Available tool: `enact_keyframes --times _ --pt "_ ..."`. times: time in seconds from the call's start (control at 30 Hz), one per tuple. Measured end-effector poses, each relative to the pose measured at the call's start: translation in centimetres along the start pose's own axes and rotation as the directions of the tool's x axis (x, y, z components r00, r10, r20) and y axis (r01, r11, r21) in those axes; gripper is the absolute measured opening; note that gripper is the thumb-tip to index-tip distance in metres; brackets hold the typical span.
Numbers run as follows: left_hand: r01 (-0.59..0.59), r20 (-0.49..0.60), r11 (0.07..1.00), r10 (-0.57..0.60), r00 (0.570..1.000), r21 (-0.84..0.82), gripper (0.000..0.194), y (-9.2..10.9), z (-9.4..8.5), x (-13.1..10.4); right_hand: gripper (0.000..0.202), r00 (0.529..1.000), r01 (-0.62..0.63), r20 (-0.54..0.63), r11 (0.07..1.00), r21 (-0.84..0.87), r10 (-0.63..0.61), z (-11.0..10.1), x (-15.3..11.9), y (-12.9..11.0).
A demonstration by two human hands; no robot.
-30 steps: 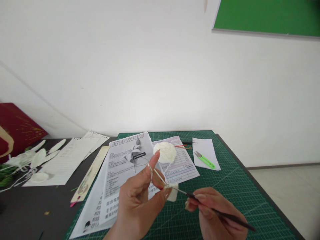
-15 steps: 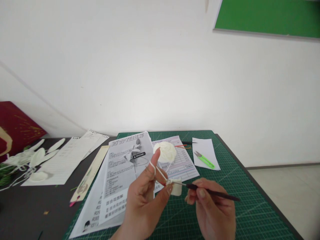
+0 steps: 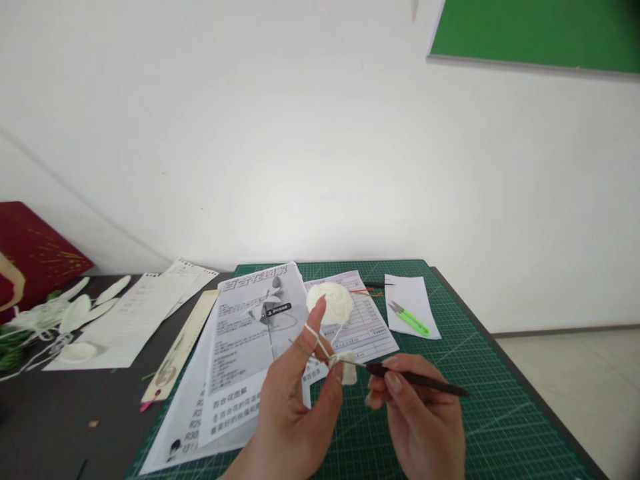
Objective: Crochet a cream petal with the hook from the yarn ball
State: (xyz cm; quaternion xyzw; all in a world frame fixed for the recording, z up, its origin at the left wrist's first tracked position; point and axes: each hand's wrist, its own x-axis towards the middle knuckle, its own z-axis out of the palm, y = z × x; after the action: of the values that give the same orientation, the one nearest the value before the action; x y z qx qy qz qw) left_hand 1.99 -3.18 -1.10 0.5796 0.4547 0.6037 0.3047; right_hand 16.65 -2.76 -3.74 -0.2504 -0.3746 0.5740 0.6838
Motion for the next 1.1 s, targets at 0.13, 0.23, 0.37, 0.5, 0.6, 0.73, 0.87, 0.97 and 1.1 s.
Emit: enact_keyframes --times 0.13,0.23,0.37,0.5,0.6,0.73,0.87,0.97,1.1 --pt "-0.007 0.004 0.999 0.007 1.000 -0.039 0.061 -0.1 0.2 0.2 0.011 0.998 -0.057 0.043 0.997 0.043 0.055 -0.2 0.0 0.1" --pt "-0.010 0.015 0.995 0.012 1.000 -0.101 0.068 -0.1 0.4 0.2 0.010 0.995 -0.078 0.070 0.995 0.057 0.074 -0.3 -0.1 0.1" --pt "-0.010 0.013 0.987 0.012 1.000 -0.162 0.071 -0.1 0.6 0.2 0.010 0.995 -0.065 0.084 0.996 0.058 0.060 -0.1 -0.2 0.0" --pt "0.000 -0.051 0.972 -0.013 0.999 -0.235 0.069 0.1 1.0 0.1 0.011 0.995 -0.029 0.093 0.998 0.046 0.025 0.0 -0.1 0.0" --pt "0.024 -0.060 0.963 -0.041 0.997 -0.270 0.067 0.1 1.2 0.0 0.011 0.997 -0.019 0.074 1.000 0.024 0.017 -0.1 0.1 0.2" --pt "-0.085 -0.197 0.972 0.041 0.979 -0.220 0.069 -0.1 1.5 -0.2 0.012 0.996 0.061 0.062 0.997 -0.040 -0.058 -0.1 0.1 0.6" --pt "-0.113 -0.272 0.971 0.053 0.961 -0.210 0.074 -0.1 1.9 -0.2 0.016 0.984 0.171 0.063 0.981 -0.091 -0.166 -0.1 -0.4 1.1" --pt "-0.118 -0.323 0.958 0.029 0.946 -0.260 0.074 -0.3 2.2 -0.2 0.021 0.965 0.244 0.134 0.961 -0.128 -0.227 0.0 -0.7 1.2" --pt "-0.175 -0.330 0.942 0.074 0.941 -0.287 0.075 -0.9 2.4 -0.5 0.027 0.932 0.340 0.199 0.922 -0.188 -0.303 0.6 -0.7 0.9"
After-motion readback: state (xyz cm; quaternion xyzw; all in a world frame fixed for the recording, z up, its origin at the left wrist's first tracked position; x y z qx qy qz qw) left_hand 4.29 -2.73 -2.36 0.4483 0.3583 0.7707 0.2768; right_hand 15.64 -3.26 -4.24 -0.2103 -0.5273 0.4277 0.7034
